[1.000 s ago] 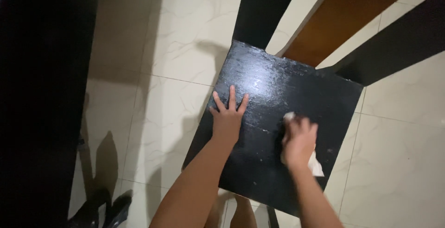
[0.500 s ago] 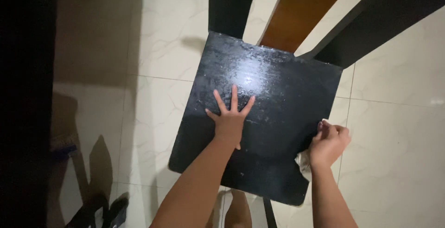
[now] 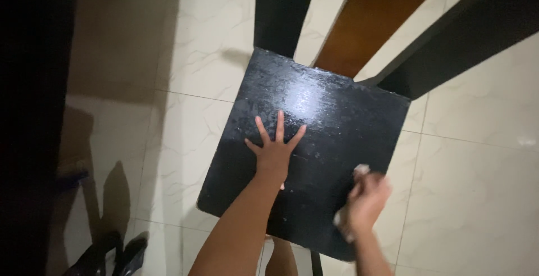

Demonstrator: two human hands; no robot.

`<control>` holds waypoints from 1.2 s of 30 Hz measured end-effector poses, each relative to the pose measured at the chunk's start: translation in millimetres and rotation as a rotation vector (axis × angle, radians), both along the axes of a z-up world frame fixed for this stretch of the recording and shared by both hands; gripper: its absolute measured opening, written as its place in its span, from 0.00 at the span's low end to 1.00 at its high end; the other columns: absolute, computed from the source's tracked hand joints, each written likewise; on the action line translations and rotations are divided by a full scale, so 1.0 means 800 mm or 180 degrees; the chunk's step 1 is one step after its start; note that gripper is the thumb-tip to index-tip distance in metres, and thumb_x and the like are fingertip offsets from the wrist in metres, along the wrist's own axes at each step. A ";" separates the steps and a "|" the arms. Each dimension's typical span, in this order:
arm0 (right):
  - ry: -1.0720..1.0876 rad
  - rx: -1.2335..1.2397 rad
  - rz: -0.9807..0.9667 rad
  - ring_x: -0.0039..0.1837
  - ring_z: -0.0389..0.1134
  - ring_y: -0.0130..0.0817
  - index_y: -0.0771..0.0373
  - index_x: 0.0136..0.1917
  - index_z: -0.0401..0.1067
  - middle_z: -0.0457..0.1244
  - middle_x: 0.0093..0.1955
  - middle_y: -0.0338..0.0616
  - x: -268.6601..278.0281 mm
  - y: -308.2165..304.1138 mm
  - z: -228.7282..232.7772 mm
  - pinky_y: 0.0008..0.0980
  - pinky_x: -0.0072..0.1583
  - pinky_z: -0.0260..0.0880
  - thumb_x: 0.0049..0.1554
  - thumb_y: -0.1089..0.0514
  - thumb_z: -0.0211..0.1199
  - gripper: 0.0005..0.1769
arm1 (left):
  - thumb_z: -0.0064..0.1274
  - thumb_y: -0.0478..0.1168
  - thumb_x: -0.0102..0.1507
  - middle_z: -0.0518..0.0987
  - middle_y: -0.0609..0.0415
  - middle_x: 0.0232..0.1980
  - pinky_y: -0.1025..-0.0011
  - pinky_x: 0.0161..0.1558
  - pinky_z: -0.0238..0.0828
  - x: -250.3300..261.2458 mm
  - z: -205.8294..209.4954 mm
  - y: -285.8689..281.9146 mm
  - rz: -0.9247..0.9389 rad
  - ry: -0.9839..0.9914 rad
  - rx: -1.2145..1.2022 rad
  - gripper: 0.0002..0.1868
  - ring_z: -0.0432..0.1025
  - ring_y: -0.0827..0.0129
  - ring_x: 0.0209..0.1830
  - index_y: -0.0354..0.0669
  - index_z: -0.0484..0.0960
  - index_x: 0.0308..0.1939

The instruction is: Wipe and clean the surfaces of a wooden dining chair using a cloth.

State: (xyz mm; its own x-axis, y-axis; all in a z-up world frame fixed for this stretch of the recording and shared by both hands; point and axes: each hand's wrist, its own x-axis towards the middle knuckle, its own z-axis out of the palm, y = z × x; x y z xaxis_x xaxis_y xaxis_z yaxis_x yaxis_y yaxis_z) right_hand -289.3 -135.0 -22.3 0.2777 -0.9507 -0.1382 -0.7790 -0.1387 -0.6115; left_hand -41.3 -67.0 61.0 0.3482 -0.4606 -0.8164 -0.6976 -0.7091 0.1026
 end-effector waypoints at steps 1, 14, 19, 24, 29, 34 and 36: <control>-0.0440 0.0256 -0.0371 0.52 0.63 0.46 0.64 0.51 0.72 0.63 0.49 0.52 0.010 -0.029 -0.008 0.44 0.57 0.65 0.64 0.65 0.57 0.03 | 0.81 0.38 0.41 0.08 0.49 0.81 0.17 0.66 0.39 0.002 0.008 -0.001 0.0003 0.0067 0.0041 0.83 0.12 0.24 0.78 0.91 0.30 0.78; 0.0128 -0.0814 0.2148 0.55 0.60 0.50 0.60 0.56 0.77 0.65 0.54 0.51 0.085 0.026 0.040 0.45 0.56 0.67 0.47 0.70 0.60 0.23 | 0.64 0.34 0.58 0.18 0.45 0.83 0.14 0.62 0.44 0.007 0.015 0.002 -0.0102 -0.0086 -0.0208 0.62 0.21 0.19 0.78 0.87 0.37 0.79; 0.0354 -0.0732 0.2100 0.56 0.61 0.50 0.59 0.59 0.77 0.63 0.56 0.51 0.095 -0.049 0.024 0.43 0.57 0.67 0.46 0.72 0.61 0.27 | 0.61 0.34 0.60 0.21 0.41 0.83 0.12 0.58 0.48 -0.004 -0.030 0.007 -0.0179 -0.0432 -0.0451 0.58 0.26 0.14 0.77 0.88 0.40 0.79; 0.0394 -0.1130 0.1492 0.59 0.61 0.49 0.61 0.56 0.77 0.63 0.57 0.51 0.133 -0.122 0.013 0.42 0.61 0.67 0.53 0.71 0.63 0.18 | 0.60 0.32 0.61 0.21 0.41 0.82 0.11 0.55 0.47 -0.007 -0.036 0.010 -0.0171 -0.0482 -0.0519 0.57 0.26 0.13 0.75 0.91 0.41 0.78; -0.0360 0.0337 0.0646 0.52 0.58 0.56 0.64 0.56 0.73 0.62 0.51 0.56 0.157 -0.071 0.050 0.49 0.52 0.61 0.55 0.66 0.63 0.14 | 0.60 0.34 0.61 0.20 0.44 0.83 0.11 0.57 0.45 -0.010 -0.048 0.011 0.0001 -0.0583 -0.0646 0.57 0.26 0.15 0.77 0.93 0.42 0.77; 0.0242 -0.0966 0.2555 0.56 0.62 0.50 0.59 0.57 0.78 0.65 0.56 0.50 0.127 -0.032 0.042 0.43 0.58 0.68 0.41 0.75 0.61 0.30 | 0.60 0.35 0.61 0.16 0.46 0.82 0.12 0.58 0.44 0.001 -0.023 0.001 0.0086 -0.0485 -0.0545 0.58 0.24 0.16 0.76 0.97 0.38 0.76; 0.0089 -0.0934 0.2554 0.56 0.61 0.50 0.60 0.57 0.78 0.64 0.56 0.50 0.134 -0.056 0.027 0.43 0.58 0.68 0.44 0.76 0.61 0.28 | 0.61 0.36 0.61 0.15 0.46 0.82 0.12 0.59 0.44 0.004 -0.011 -0.002 0.0108 -0.0341 -0.0421 0.59 0.23 0.16 0.77 0.97 0.37 0.76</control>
